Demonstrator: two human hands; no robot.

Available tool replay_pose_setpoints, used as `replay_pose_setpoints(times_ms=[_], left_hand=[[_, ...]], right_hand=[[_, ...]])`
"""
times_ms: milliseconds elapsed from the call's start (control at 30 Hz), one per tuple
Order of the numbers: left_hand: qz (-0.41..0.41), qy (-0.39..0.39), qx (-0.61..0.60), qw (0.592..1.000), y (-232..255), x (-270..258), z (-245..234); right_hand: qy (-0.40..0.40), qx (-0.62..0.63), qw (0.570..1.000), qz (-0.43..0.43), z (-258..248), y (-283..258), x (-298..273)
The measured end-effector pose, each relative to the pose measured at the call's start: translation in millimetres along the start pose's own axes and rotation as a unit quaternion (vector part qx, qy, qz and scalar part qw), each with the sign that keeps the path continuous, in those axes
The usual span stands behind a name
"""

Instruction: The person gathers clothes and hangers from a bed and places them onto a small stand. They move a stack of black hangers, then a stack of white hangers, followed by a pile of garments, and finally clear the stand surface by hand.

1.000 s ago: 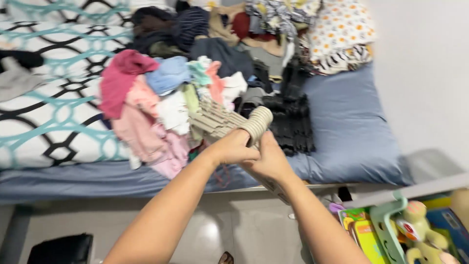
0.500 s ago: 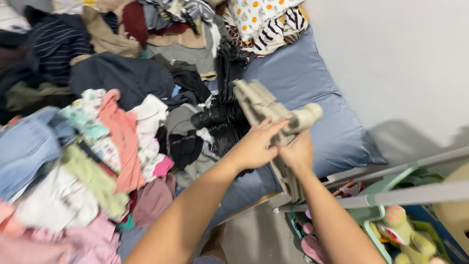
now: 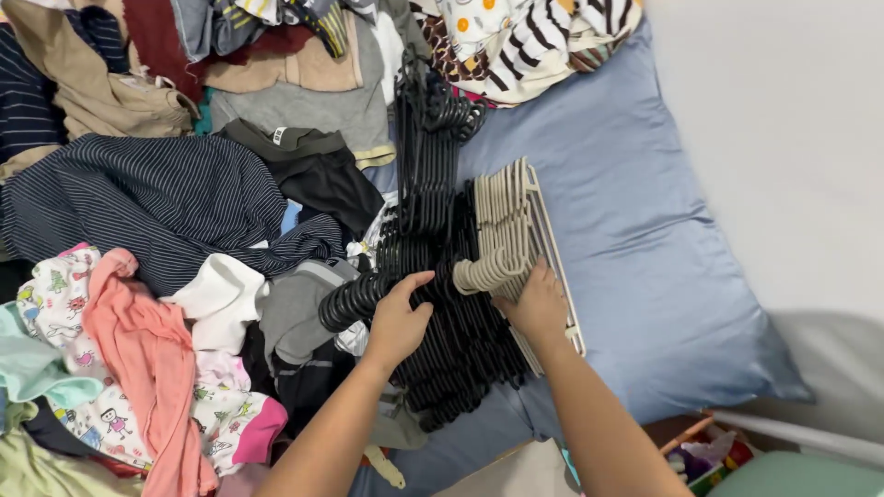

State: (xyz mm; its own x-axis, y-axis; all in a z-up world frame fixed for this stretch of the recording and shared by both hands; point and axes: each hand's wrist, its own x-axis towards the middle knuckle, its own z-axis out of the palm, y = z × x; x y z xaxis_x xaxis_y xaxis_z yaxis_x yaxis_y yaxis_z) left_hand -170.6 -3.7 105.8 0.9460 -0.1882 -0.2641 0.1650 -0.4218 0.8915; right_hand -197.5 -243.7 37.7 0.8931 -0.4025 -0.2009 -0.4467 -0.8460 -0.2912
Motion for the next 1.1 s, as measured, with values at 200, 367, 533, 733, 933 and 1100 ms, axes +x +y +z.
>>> replay_pose_setpoints(times_ms=[200,367,533,733,933,1100], left_hand=[[-0.07,0.028,-0.018,0.997,-28,-14,-2],[-0.028,0.077,-0.25,0.965,-52,-50,4],[-0.099,0.211,-0.38,0.895,-34,-163,-7],[-0.059,0.406,-0.406,0.816,-54,-333,-23],[-0.041,0.543,-0.431,0.72,-67,-500,-52],[-0.075,0.593,-0.43,0.677,-79,-616,-46]], right_hand=[[0.066,0.089,0.991,-0.073,-20,8,-15],[0.165,0.238,0.939,-0.186,-55,5,-69],[-0.017,0.387,0.882,-0.269,-54,-25,-121],[-0.28,0.394,0.799,-0.359,-49,-73,-216],[-0.4,0.377,0.714,-0.433,-35,-130,-319],[-0.453,0.366,0.674,-0.454,-2,-163,-407]])
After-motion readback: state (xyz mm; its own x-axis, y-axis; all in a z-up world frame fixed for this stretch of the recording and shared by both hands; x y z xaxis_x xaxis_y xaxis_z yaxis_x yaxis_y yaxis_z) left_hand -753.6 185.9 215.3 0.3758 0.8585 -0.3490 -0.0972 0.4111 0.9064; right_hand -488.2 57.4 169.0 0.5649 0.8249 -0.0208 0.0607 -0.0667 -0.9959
